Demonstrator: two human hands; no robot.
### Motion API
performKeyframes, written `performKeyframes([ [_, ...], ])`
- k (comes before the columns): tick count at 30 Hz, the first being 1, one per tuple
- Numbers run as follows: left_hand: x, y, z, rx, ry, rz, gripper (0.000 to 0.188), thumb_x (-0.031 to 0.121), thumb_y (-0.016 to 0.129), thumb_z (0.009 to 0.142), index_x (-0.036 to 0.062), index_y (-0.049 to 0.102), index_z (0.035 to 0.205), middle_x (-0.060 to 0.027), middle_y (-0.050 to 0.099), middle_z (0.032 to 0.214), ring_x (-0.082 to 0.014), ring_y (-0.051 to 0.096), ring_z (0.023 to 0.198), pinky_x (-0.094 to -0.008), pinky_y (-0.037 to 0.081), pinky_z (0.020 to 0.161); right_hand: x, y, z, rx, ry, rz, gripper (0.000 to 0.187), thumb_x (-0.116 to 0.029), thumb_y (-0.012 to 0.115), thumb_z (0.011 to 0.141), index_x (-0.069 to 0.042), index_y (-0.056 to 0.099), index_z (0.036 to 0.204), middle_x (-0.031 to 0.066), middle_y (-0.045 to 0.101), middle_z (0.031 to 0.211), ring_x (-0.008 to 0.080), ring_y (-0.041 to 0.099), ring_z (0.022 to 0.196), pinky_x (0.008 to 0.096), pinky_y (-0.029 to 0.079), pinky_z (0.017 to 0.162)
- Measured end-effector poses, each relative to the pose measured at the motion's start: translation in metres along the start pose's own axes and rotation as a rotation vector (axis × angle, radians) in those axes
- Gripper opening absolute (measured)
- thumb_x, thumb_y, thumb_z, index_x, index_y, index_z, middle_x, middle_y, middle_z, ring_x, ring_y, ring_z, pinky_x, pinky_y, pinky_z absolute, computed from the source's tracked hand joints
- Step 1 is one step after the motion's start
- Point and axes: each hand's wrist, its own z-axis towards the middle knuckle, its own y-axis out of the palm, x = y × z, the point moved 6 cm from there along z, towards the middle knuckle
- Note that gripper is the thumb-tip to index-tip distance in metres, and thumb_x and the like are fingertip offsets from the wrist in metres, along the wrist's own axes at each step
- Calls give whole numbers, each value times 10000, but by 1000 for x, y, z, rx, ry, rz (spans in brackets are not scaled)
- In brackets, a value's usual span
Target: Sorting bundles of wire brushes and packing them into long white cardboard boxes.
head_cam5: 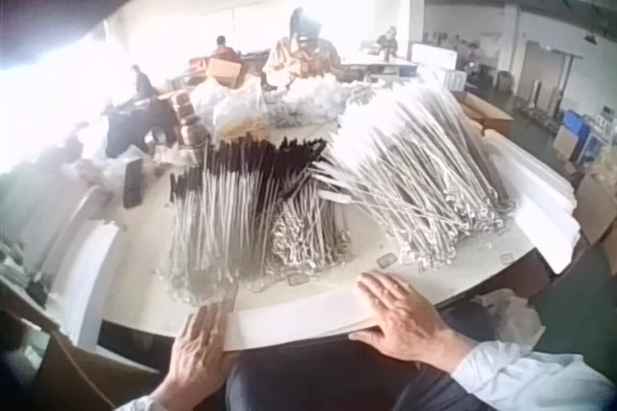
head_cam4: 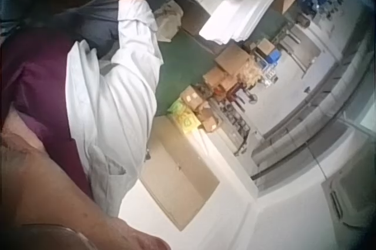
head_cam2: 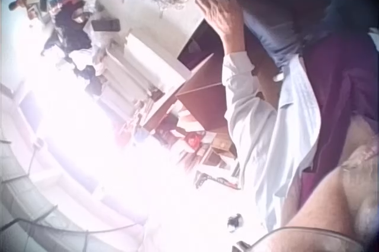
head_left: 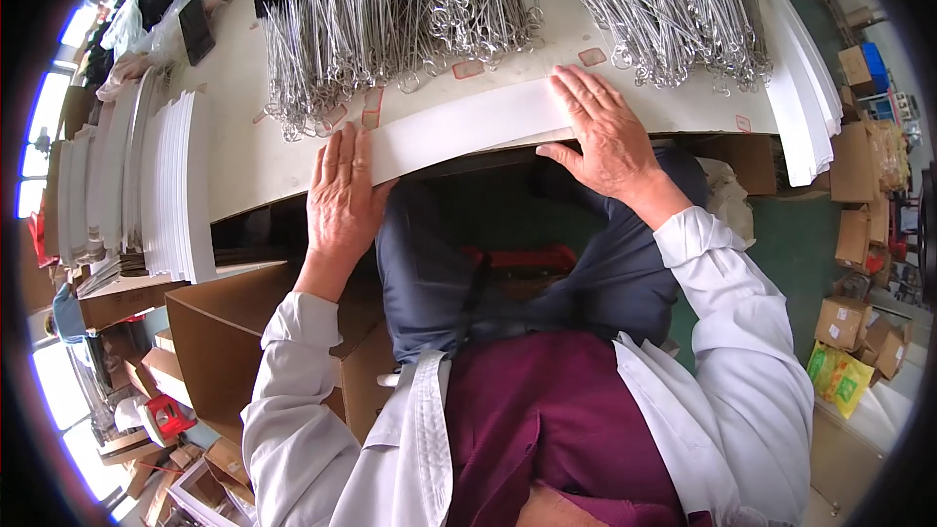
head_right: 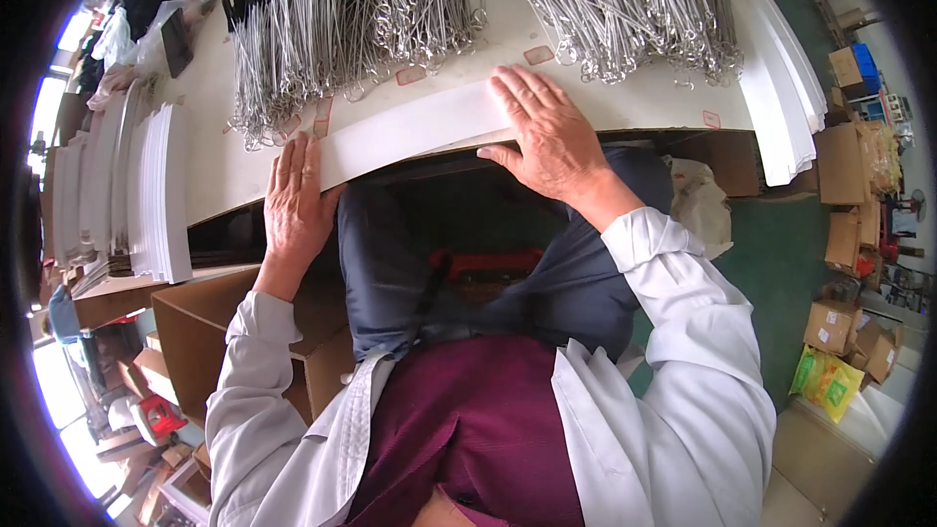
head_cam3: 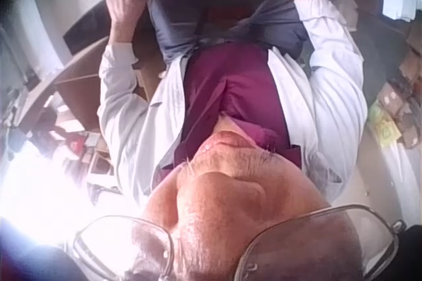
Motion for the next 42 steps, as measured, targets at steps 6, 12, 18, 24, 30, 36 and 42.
performKeyframes([
  [6, -1, -6, -7, -12, -32, 14, 677, 201, 725, 877, -58, 443, 1435, -271, 502, 1454, -434, 454, 1373, -511, 333, 1177, 0, -2, -5, 85, -42, 30, 715, -441, 689, 909, 41, 517, 1408, 170, 527, 1453, 309, 456, 1388, 443, 310, 1209],
  [12, 44, -56, -1, -161, 64, -110, 575, 176, 759, 815, -64, 544, 1291, -281, 596, 1307, -453, 563, 1212, -500, 443, 1069, -26, -13, -14, 180, -206, 82, 449, -129, 693, 829, 10, 642, 1252, 124, 652, 1255, 278, 583, 1237, 467, 398, 1149],
  [18, 84, -38, 23, -520, 28, -590, 598, 247, 827, 782, -20, 564, 1248, -235, 676, 1005, -423, 668, 964, -459, 533, 844, -88, -22, -9, 164, -397, 254, 404, -188, 683, 855, -9, 667, 1216, 129, 661, 1224, 294, 579, 1237, 470, 415, 1125],
  [24, 80, -36, 10, -356, -203, -609, 582, 259, 865, 750, 5, 582, 1191, -214, 703, 917, -387, 710, 885, -429, 557, 753, -63, -46, -34, 367, 13, 366, 472, -244, 789, 842, -7, 657, 1229, 140, 607, 1215, 324, 581, 1150, 455, 481, 988],
  [30, 100, -31, -10, -269, -232, -652, 581, 242, 875, 737, 10, 582, 1182, -207, 702, 990, -375, 715, 907, -419, 575, 782, -81, -16, -55, 373, 120, 534, 432, -202, 774, 892, 4, 654, 1253, 115, 669, 869, 253, 667, 733, 351, 548, 642],
  [36, 111, -16, -25, -267, -216, -629, 685, 248, 855, 751, 44, 501, 1301, -198, 686, 1047, -388, 700, 923, -452, 578, 770, -80, 31, -68, 28, 600, 1433, 322, -249, 665, 1011, 56, 709, 1105, 109, 739, 812, 111, 684, 716, 263, 549, 647],
  [42, 127, -12, -14, -332, -244, -806, 775, 222, 852, 755, 97, 429, 1392, -207, 687, 1123, -399, 702, 989, -450, 584, 816, -88, 33, -70, -72, 511, 1312, 254, -199, 656, 997, 39, 727, 942, 132, 695, 698, 119, 633, 615, 313, 500, 579],
])
